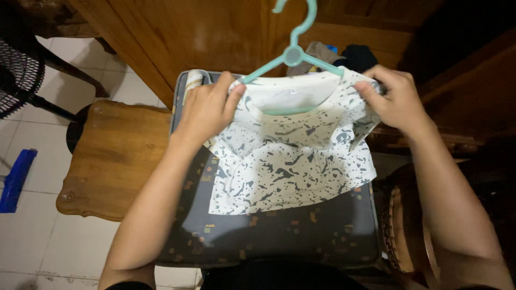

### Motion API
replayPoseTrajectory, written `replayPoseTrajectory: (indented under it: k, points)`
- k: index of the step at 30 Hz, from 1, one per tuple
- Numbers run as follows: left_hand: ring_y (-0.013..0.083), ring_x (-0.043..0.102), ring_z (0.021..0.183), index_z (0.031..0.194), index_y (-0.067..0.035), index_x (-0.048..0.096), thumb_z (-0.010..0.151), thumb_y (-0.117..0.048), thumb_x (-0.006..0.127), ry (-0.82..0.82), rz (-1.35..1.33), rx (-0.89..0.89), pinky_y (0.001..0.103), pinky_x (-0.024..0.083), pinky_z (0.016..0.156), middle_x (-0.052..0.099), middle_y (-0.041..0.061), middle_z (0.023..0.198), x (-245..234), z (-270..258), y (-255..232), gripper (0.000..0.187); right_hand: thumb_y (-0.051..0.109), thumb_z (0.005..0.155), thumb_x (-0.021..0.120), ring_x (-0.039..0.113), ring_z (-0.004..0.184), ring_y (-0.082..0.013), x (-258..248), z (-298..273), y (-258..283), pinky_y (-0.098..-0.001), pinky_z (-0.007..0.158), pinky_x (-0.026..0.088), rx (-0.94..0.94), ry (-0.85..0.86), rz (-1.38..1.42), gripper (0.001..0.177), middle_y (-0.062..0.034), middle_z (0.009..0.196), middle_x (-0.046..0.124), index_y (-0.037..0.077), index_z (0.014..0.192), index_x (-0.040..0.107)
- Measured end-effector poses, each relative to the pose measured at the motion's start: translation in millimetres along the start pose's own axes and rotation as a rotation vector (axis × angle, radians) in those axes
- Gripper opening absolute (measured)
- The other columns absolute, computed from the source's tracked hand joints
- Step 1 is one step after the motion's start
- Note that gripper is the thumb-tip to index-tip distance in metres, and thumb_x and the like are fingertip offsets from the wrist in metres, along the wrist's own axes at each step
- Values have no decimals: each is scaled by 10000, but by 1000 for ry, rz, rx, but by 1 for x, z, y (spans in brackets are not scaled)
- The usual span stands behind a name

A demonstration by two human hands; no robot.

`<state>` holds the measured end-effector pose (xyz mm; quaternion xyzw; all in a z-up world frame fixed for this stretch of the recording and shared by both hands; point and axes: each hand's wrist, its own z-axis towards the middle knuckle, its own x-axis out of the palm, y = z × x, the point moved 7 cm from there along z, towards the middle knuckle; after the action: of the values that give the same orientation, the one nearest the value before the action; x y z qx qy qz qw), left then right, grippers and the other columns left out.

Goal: The person removes a patterned shirt from a hanger and places it in a closet. Then, they lay a black t-shirt on an ironing board and use a lint roller to clean its surface.

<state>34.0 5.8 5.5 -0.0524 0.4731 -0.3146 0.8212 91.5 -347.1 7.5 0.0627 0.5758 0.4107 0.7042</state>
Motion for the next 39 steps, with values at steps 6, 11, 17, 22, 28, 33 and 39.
replayPoseTrajectory:
  k: [6,11,17,22,28,33,39]
  points:
    - [451,652,675,989,-43,598,1060,-294,636,16,3,-8,565,474,588,665,215,692,-3,-1,2,263,245,1013,740,675,819,-264,-20,-4,26,-360,732,512,-299,-63,-138,268,-152,915,699,-15,1050,688]
    - [443,656,679,1028,-42,599,1076,-312,626,1,-46,-4,559,479,601,670,204,704,3,2,-4,275,231,1101,684,700,788,-191,-6,0,23,-309,701,518,-134,24,-43,236,-104,896,714,-2,1135,700]
    - [405,685,756,996,-50,634,1055,-302,642,-38,-134,-4,493,501,661,703,191,797,-8,-4,1,259,215,1076,713,666,684,-101,-13,-4,-8,-277,622,507,-44,-45,60,211,-62,790,711,9,1035,731]
    - [387,679,800,1041,-28,650,1070,-249,601,30,-305,-75,458,514,703,699,199,915,-7,3,-2,228,214,1114,743,612,678,-64,-44,-21,-51,-248,632,485,25,-120,60,270,-42,763,693,-16,976,716]
    - [368,672,942,1126,-25,660,1078,-195,587,-43,-301,0,436,524,809,706,179,1013,-12,35,-41,191,240,1110,733,620,770,-59,-94,-42,-69,-227,672,489,61,-257,49,304,-33,844,688,-38,996,690]
    - [349,605,1144,1308,-25,639,1032,-153,644,-128,-102,140,452,473,983,675,163,1224,-24,72,-77,304,309,1096,768,614,725,-84,-133,-43,-50,-242,646,483,54,-373,-19,384,-46,811,673,-46,973,689]
    - [381,482,1411,1441,-43,530,987,-211,720,-214,5,436,521,397,1182,538,194,1463,2,117,-124,520,229,1127,742,623,760,-117,-172,-28,-41,-257,666,492,-25,-474,-72,293,-71,867,678,-37,1026,671]
